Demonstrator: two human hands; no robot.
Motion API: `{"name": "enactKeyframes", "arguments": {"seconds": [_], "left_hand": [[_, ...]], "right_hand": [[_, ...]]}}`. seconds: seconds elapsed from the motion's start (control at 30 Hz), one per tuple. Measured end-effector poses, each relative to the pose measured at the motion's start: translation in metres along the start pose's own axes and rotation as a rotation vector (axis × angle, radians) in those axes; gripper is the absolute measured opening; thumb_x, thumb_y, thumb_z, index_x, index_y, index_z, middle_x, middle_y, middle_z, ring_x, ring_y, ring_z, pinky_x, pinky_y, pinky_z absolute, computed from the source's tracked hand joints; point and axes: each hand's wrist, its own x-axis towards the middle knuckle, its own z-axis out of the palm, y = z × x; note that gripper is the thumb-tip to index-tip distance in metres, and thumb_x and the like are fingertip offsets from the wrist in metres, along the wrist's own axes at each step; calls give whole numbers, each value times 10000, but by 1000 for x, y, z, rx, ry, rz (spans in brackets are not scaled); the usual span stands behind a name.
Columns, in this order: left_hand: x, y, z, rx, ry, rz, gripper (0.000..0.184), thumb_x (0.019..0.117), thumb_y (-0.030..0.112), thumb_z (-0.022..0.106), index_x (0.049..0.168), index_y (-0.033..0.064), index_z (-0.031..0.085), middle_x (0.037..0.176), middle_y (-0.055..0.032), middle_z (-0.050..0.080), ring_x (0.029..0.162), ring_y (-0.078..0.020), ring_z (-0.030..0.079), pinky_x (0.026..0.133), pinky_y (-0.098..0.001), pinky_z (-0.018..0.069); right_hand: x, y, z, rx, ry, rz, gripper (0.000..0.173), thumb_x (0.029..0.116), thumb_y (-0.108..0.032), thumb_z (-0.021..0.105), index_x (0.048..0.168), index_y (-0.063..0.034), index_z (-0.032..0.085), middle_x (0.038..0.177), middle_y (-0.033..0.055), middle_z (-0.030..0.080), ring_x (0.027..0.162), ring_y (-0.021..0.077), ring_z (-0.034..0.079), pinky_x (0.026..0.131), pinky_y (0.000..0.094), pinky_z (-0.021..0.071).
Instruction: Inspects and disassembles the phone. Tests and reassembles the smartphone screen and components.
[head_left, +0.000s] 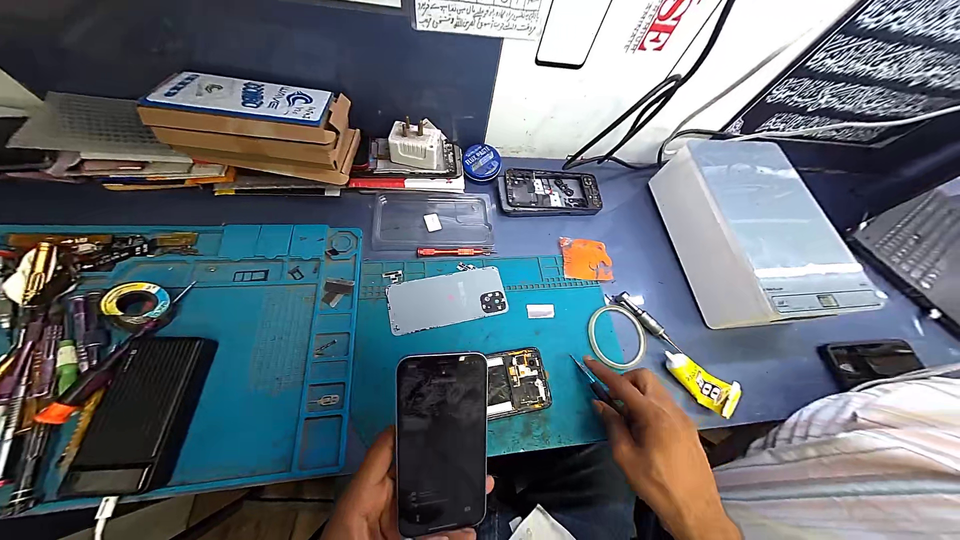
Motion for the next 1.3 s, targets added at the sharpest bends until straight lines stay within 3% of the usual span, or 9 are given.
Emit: {"name": "enactKeyframes", "arguments": {"seconds": [0.13, 0.33, 0.57, 0.67, 0.8, 0.93, 1.1, 1.23, 1.3], "left_hand": [[5, -5, 1, -27, -20, 1, 871, 869, -163, 655, 1546, 148, 204, 1489, -262, 452, 1267, -563, 529, 912, -656, 579], [9, -11, 1, -42, -34, 42, 923, 842, -214, 621, 1561, 125, 154, 1481, -258, 457, 1278, -537, 532, 919, -632, 583], [13, -11, 2, -52, -6, 27, 891, 859, -208, 596, 1559, 102, 139, 1480, -252, 461, 1282, -531, 534, 879, -623, 602], [13, -6, 4, -68, 82, -2, 680, 943, -120, 532, 1519, 62, 218, 1416, -266, 531, 1215, -523, 593, 767, -609, 634], [16, -12, -2, -182, 23, 27, 588, 1030, 148, 577, 1532, 100, 272, 1437, -269, 506, 1242, -524, 569, 778, -628, 617], [17, -13, -3, -211, -8, 38, 552, 1052, 207, 540, 1534, 107, 291, 1459, -273, 480, 1266, -532, 543, 797, -638, 607], [15, -12, -5, -250, -56, 48, 548, 1049, 153, 491, 1547, 137, 263, 1501, -264, 441, 1315, -531, 498, 860, -654, 576], [16, -9, -3, -242, -72, 32, 725, 932, -33, 539, 1554, 115, 196, 1517, -265, 416, 1346, -534, 462, 916, -680, 542], [19, -10, -2, -225, -98, 38, 805, 883, -111, 537, 1561, 109, 163, 1526, -255, 399, 1360, -525, 448, 951, -675, 527]], "right_hand": [[11, -13, -1, -188, -164, 39, 560, 934, -163, 582, 1430, -423, 601, 1058, 83, 599, 634, 203, 619, 502, 422, 525], [10, -15, -3, -260, -187, 6, 642, 896, -142, 567, 1467, -435, 562, 1072, 135, 599, 574, 246, 604, 458, 466, 500], [-4, -12, -16, -249, -236, 4, 621, 906, -147, 534, 1459, -426, 575, 1030, 125, 584, 609, 246, 609, 458, 467, 485], [-5, -2, -20, 5, -213, 35, 520, 939, -224, 523, 1434, -351, 617, 985, 46, 595, 636, 166, 581, 505, 415, 503], [4, 1, -9, 412, -63, 167, 407, 973, -247, 529, 1364, -225, 644, 978, 23, 654, 549, 144, 611, 459, 359, 573], [14, -5, 7, 317, -53, 160, 395, 986, -229, 537, 1371, -222, 626, 988, 5, 653, 585, 145, 608, 490, 369, 565], [13, -4, 9, 335, -37, 153, 412, 971, -237, 534, 1371, -214, 628, 964, 4, 646, 583, 138, 603, 474, 346, 552], [7, -11, -1, 691, 97, 196, 412, 979, -171, 539, 1377, -101, 619, 974, 50, 613, 569, 130, 551, 448, 262, 481], [4, -18, -5, 910, 188, 206, 382, 966, -133, 542, 1333, -87, 635, 903, 6, 582, 531, 83, 495, 433, 202, 437]]}}
